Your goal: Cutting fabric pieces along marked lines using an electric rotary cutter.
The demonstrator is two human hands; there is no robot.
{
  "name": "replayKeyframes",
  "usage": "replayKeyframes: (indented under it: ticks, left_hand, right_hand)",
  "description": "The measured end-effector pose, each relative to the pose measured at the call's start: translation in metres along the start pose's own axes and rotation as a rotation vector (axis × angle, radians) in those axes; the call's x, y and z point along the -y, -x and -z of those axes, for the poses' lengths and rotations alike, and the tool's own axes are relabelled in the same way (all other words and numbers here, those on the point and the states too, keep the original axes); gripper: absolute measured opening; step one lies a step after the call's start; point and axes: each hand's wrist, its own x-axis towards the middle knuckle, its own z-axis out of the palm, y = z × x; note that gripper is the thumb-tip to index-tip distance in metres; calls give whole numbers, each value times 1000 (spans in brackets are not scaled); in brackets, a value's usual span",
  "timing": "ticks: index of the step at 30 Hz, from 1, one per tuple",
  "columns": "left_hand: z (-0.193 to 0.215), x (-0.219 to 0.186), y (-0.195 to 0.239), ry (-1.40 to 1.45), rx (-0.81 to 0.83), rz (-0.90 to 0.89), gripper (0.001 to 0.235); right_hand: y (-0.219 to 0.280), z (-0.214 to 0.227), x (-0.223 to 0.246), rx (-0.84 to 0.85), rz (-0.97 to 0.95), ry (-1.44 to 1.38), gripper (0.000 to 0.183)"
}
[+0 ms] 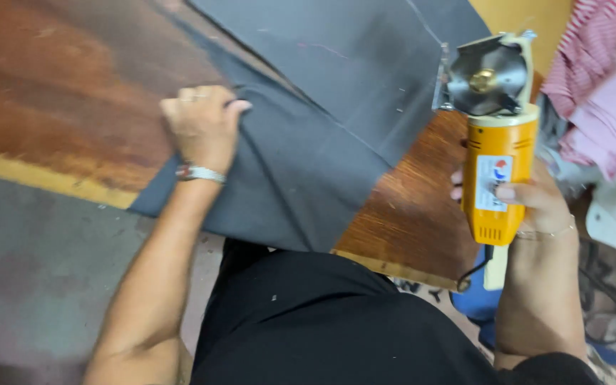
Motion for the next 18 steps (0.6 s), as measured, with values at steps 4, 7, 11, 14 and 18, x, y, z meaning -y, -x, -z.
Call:
replayKeyframes:
  ticks: [4, 7, 11, 14, 18]
  left_hand:
    - [4, 17, 1, 39, -28, -91, 35]
    - [3, 17, 1, 65, -33, -114, 35]
    - [-2, 21, -1, 61, -16, -138, 41]
    - [0, 31, -7, 14, -61, -176, 40]
    - [9, 64, -14, -18, -58, -189, 34]
  right_hand:
    - [17, 26, -7, -56, -36, 65, 76]
    - [26, 41, -20, -80, -40, 8, 79]
    - [27, 38, -32, -134, -54, 24, 79]
    - [29, 42, -37, -121, -68, 40, 75]
    - [30, 34, -33, -127, -70, 57, 77]
